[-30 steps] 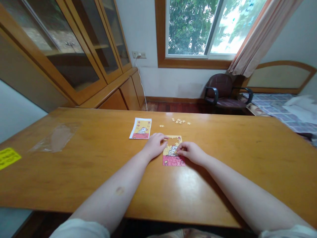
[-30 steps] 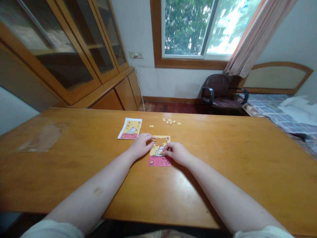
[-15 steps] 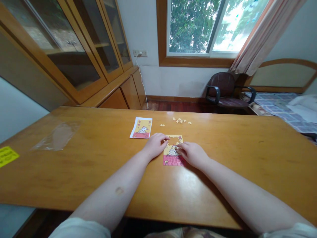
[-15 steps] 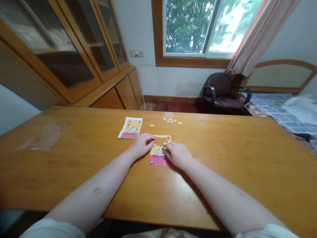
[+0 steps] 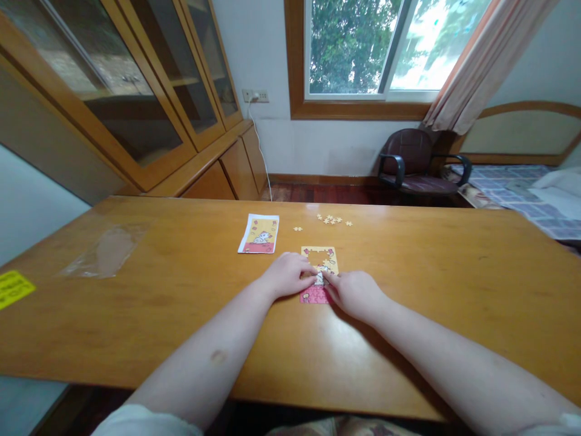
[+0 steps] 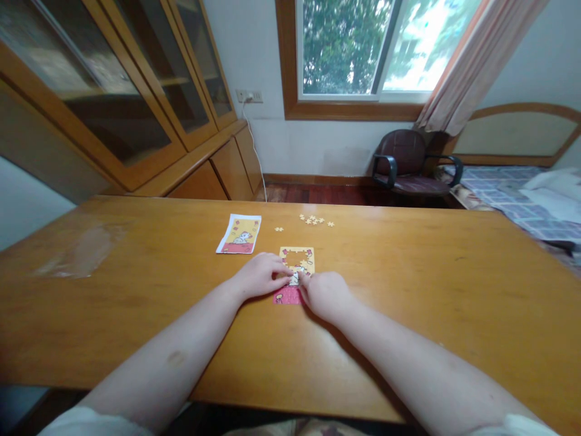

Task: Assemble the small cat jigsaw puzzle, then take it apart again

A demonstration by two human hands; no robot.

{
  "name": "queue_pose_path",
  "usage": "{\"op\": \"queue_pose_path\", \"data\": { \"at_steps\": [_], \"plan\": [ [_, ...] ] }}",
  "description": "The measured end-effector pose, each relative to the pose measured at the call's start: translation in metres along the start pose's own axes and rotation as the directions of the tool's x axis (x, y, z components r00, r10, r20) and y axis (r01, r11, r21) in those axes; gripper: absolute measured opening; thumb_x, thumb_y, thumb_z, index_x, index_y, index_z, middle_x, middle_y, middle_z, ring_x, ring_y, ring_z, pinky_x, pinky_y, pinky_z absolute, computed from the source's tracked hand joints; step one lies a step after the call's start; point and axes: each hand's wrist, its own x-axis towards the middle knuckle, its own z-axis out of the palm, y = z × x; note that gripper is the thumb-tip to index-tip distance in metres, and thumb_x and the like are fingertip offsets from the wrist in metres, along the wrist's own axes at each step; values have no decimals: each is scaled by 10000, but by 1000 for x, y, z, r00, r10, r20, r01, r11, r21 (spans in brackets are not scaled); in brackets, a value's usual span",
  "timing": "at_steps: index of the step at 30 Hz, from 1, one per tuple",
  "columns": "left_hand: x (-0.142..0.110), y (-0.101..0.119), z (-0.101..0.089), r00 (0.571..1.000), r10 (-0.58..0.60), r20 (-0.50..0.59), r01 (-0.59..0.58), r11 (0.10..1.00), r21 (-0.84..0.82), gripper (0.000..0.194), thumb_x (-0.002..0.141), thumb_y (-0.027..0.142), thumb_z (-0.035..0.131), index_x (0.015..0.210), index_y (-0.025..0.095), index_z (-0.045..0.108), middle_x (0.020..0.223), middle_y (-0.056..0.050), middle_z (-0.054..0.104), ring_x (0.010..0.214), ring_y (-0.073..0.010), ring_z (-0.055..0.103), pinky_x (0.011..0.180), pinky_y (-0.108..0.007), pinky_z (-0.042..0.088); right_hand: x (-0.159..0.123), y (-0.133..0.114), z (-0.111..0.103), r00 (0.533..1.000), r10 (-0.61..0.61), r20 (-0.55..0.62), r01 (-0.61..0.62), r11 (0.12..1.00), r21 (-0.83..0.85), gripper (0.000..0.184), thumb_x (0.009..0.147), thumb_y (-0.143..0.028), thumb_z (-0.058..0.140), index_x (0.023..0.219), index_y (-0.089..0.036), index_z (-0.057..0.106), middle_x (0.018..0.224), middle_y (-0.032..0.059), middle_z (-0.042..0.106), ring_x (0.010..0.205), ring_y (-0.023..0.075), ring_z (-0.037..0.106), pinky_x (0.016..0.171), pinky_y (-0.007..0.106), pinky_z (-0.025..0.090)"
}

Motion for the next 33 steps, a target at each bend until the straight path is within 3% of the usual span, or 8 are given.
{"op": "queue_pose_path", "data": {
  "at_steps": [14,25,33],
  "plan": [
    [2,-2,1,994,-98,-48,97,995,-14,256,872,354,526,939,272,760,766,-39,695,741,-182,613,676,-298,429,7,3,3,999,21,-33,-21,1000,0,484,975,-425,265,1337,-230,520,868,136,717,722,236,679,633,302,446],
    [2,-6,6,995,-96,-24,95,995,-22,279,868,357,532,1054,291,730,822,-33,710,774,-185,620,680,-291,437,9,5,0,998,15,-54,-14,1000,18,441,970,-416,292,1290,-233,534,902,117,718,742,236,680,643,293,441],
    [2,-5,6,993,-119,-20,118,992,-41,264,851,349,550,1030,300,738,816,-34,708,775,-182,625,710,-291,452,11,5,-2,999,12,-39,-11,999,35,440,977,-412,264,1273,-225,531,919,121,716,760,227,681,656,288,440]
  ]
}}
